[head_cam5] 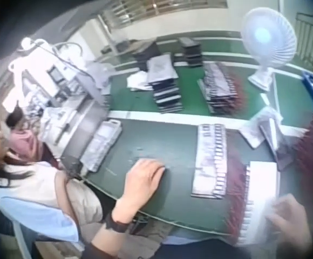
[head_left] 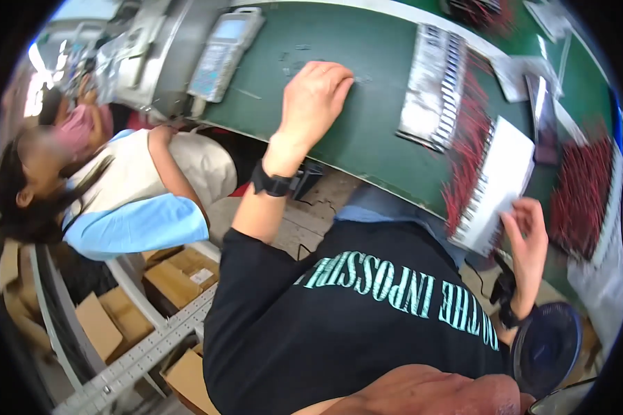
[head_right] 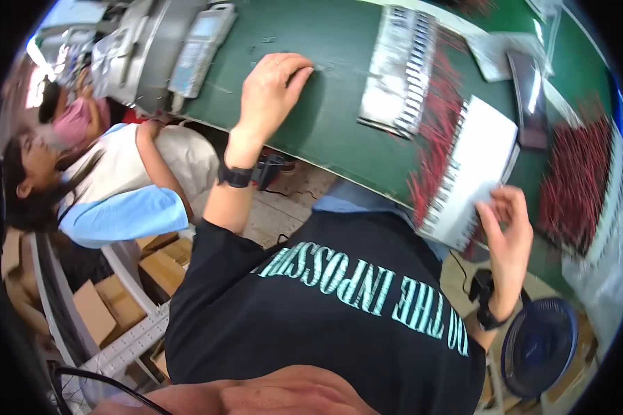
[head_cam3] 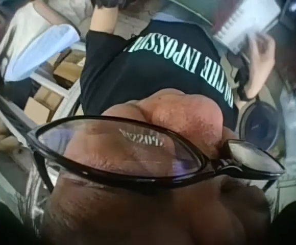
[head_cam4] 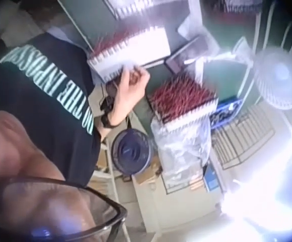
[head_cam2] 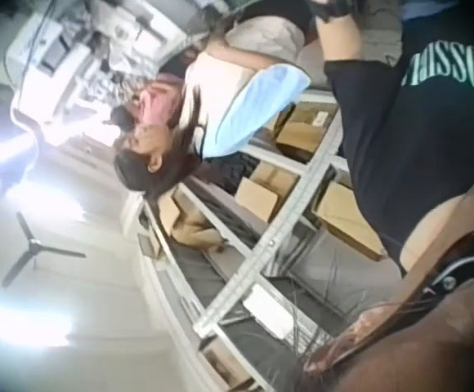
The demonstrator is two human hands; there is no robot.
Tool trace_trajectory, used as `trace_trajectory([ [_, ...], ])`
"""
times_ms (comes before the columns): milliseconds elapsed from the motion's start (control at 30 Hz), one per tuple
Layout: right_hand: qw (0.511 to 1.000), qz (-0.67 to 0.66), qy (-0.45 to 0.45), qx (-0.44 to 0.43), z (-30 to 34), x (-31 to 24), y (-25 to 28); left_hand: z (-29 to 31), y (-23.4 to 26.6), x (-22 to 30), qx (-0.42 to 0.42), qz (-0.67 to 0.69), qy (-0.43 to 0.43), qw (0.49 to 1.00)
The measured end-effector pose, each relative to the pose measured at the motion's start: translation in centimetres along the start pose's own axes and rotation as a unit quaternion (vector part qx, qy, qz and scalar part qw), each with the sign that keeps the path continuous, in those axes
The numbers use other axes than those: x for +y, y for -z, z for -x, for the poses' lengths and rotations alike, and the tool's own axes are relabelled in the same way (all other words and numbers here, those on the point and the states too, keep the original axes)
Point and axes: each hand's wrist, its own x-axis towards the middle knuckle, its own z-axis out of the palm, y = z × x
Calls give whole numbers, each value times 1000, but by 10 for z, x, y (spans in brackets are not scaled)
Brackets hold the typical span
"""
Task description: The person picks up small metal components and attaches them one by one to the ends of red wires protruding from a metal plate. After filling the plate, the person sets it aside and pulls a new plate of wires forward to repeat the process.
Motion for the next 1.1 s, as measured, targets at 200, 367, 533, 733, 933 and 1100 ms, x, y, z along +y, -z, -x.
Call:
trace_trajectory([
  [200, 999, -23, -10, -32, 5, 0, 5, 2, 13, -3, 31, -2, 50, 998],
  [367, 996, 84, -31, 12, 5, 1, 8, -6, 4, 0, -2, 4, 14, 1000],
  [533, 992, -73, 23, 101, 13, -29, 19, -16, -8, -4, -13, -10, -38, 999],
  [733, 942, -298, 92, -124, -24, -65, -3, -12, 8, 25, -4, 79, -1, 997],
  [933, 949, -238, 114, -172, -62, -106, -53, -15, 5, 100, -5, 337, 43, 941],
  [1100, 956, -237, 100, -142, -83, -88, -73, -16, -4, 120, -46, 528, 142, 836],
])
